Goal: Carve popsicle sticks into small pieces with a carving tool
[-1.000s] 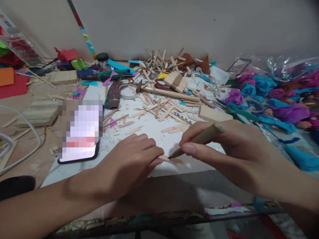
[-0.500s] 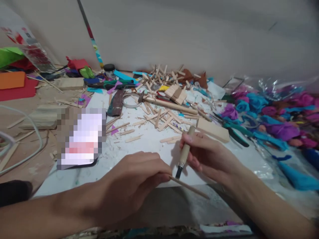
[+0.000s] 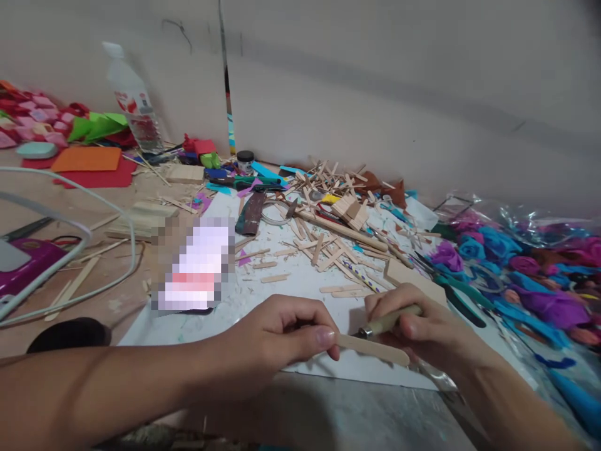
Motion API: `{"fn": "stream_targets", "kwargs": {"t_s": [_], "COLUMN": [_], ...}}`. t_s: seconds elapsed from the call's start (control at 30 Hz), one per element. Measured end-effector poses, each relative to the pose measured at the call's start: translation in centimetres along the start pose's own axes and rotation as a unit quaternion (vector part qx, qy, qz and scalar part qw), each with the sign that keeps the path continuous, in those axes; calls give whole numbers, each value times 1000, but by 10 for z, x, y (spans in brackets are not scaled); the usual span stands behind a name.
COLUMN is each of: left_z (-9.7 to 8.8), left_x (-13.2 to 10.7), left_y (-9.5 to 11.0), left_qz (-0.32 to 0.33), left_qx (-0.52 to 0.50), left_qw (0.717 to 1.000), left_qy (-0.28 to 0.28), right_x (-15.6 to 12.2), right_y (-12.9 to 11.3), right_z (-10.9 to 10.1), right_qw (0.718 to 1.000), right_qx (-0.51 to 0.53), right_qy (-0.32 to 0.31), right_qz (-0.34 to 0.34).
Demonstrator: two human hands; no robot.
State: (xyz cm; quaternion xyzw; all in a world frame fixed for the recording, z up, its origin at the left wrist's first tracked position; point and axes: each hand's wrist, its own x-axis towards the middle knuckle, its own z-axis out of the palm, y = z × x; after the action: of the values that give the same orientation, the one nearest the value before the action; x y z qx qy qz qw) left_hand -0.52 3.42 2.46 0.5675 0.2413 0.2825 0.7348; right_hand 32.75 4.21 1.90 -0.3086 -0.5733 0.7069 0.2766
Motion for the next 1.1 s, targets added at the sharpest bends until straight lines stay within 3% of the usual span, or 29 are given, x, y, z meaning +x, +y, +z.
{"fn": "stream_targets", "kwargs": {"t_s": [0.17, 0.3, 0.43, 0.63, 0.8, 0.9, 1.0, 1.1], "left_z": [-1, -3, -4, -3, -5, -7, -8, -7], "left_x": [-1, 0, -1, 5, 5, 1, -1, -1], "left_y": [-3, -4, -3, -10, -7, 1, 4, 1], "left_qz": [-5, 1, -4, 10, 39, 75, 151, 193], "left_qx": [-10, -20, -24, -19, 50, 120, 200, 216], "left_qw": [1000, 1000, 1000, 1000, 996, 985, 961, 950], "left_qy": [-2, -3, -6, 15, 59, 95, 115, 120], "right_x": [6, 11, 13, 11, 13, 16, 17, 18], "right_y": [-18, -25, -25, -21, -18, -18, -16, -16], "right_z": [5, 23, 28, 25, 34, 33, 27, 25], "right_qw": [993, 976, 966, 957, 953, 950, 948, 946], "right_qx": [-119, -197, -225, -210, -176, -151, -121, -102], "right_qy": [12, 80, 128, 200, 245, 272, 294, 307], "right_qz": [22, 45, 23, 21, 29, 24, 10, -7]}}
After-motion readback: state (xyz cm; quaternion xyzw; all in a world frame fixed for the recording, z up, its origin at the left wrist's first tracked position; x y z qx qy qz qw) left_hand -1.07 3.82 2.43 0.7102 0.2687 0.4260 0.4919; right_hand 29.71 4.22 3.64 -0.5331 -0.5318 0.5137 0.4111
